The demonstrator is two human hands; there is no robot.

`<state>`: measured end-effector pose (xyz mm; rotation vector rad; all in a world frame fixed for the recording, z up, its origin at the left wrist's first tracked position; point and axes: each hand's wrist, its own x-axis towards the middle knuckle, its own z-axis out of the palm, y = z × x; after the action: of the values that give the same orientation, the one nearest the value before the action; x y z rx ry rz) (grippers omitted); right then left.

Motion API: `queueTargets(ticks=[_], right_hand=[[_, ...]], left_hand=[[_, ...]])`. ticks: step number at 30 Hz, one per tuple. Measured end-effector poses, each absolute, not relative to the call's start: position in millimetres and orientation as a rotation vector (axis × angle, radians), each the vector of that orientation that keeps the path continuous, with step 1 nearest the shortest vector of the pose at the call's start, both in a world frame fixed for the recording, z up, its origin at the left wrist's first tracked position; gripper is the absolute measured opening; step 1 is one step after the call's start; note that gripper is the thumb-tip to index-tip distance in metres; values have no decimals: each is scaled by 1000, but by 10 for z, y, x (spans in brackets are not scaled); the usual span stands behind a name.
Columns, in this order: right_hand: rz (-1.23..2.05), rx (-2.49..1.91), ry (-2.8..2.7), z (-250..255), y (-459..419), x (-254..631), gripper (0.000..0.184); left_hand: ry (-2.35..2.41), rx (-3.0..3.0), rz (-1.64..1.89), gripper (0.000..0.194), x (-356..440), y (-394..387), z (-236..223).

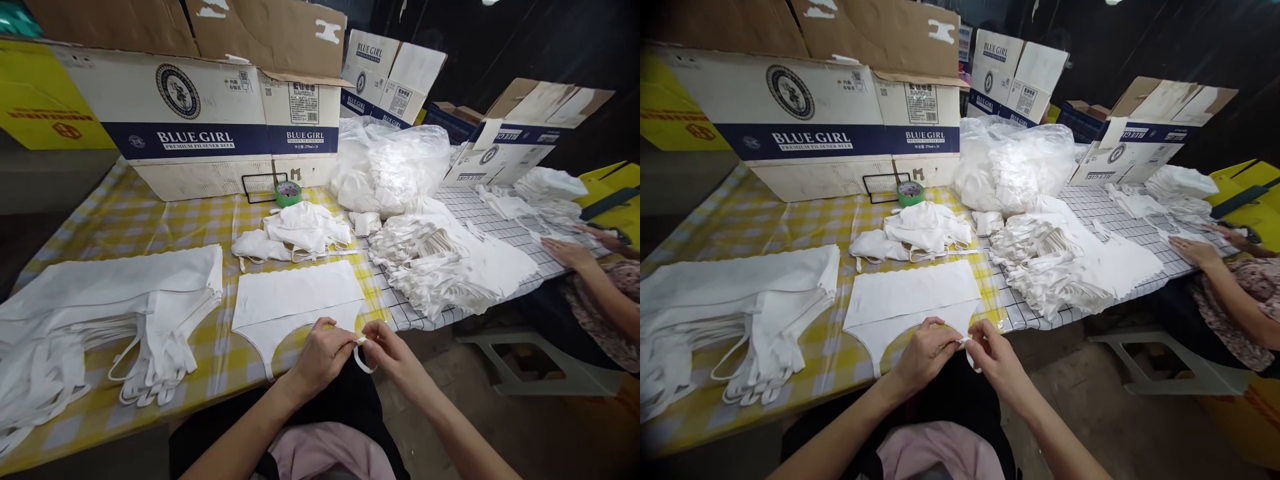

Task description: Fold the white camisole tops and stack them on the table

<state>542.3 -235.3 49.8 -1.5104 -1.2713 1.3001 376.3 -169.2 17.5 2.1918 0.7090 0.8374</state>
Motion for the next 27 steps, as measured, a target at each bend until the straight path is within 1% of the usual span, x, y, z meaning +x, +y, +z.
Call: queueTargets(ticks=[2, 3, 5, 7, 9, 12, 13, 15, 17, 23, 27], right_hand=[[1095, -1578, -1424, 439, -2320, 5390, 30], [1016, -1598, -1499, 413, -2301, 5373, 27], [895, -1617, -1606, 367, -2254, 5342, 14], [817, -1626, -1654, 331, -2201, 5317, 18], [785, -1633, -1669, 293, -2150, 5300, 19], [770, -1643, -1689, 209, -2090, 5294, 20], [770, -1648, -1697, 173, -2074, 5297, 19], [766, -1663, -1713, 97, -2046, 5307, 19], [750, -1678, -1721, 29, -2013, 5322, 20], [679, -1723, -1724, -79, -1826, 5379, 23], [604, -1731, -1741, -121, -1635, 5402, 18]], left_hand=[[777, 2204, 752, 19, 3758, -1689, 164], [811, 2214, 702, 20, 3757, -1690, 157], [879, 2236, 610, 24, 3751, -1690, 138], [938, 2238, 548, 26, 3738, -1674, 115], [942, 2232, 507, 25, 3715, -1618, 87], [915, 2277, 529, 10, 3674, -1435, 33], [929, 2312, 550, 9, 3663, -1351, 11], [983, 2408, 565, 21, 3651, -1172, -36], [1003, 2537, 510, 25, 3652, -1006, -83], [883, 2720, 364, 6, 3696, -761, -197], [848, 2705, 361, 11, 3708, -735, -254]])
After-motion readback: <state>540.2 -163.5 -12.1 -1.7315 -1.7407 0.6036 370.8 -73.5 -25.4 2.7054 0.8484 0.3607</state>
